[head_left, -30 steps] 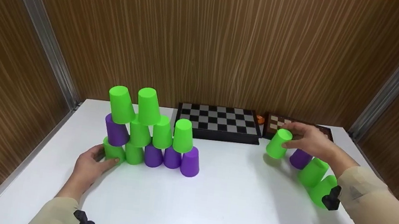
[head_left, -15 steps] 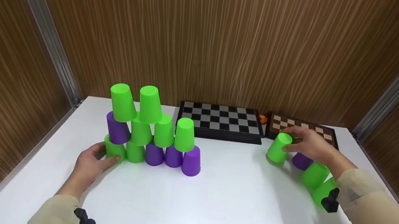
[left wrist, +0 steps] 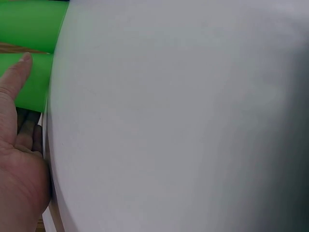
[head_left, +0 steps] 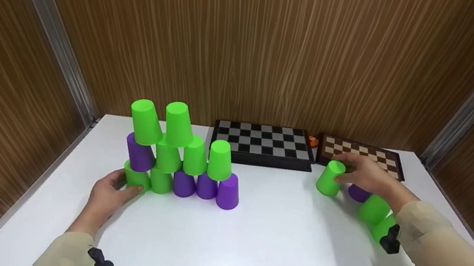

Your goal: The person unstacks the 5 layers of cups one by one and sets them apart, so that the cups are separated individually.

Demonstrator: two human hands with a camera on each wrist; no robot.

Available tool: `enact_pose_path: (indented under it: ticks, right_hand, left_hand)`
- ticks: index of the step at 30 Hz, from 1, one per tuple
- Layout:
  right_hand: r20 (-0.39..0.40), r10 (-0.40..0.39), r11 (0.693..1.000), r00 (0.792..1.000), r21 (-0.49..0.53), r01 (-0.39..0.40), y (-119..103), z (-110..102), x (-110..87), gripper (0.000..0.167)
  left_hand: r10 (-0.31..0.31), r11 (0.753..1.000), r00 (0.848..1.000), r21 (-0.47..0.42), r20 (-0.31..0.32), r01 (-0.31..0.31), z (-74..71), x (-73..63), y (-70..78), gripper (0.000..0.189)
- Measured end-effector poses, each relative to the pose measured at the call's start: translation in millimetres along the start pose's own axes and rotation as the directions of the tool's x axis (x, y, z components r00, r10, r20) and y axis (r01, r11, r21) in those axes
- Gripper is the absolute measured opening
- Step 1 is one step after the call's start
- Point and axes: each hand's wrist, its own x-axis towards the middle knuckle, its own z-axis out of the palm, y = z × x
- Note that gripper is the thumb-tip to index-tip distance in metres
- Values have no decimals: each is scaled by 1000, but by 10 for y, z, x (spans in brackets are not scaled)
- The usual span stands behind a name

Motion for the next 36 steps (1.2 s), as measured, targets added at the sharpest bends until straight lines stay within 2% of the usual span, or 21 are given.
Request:
enact_pose_path:
  ticks: [9, 21, 30, 36]
  right_hand:
    - [12, -13, 1000, 1000, -4, 13, 9, 2, 0, 68]
    - [13, 27, 999, 1000, -27, -27, -3, 6, 3, 66]
    - [0, -9, 1000, 1000, -30, 9, -20, -22, -44, 63]
    - [-6, -40, 999, 999, 4, 40, -99, -153, -87, 61]
  left_hand:
    - [7, 1000, 1000, -9, -1, -7, 7, -8, 10, 87]
    - [21, 1000, 1000, -23, -11, -21, 6, -19, 2, 85]
    - [23, 1000, 1000, -2, -15, -23, 12, -48, 25, 82]
    - [27, 1000, 999, -12, -20, -28, 12, -53, 31, 81]
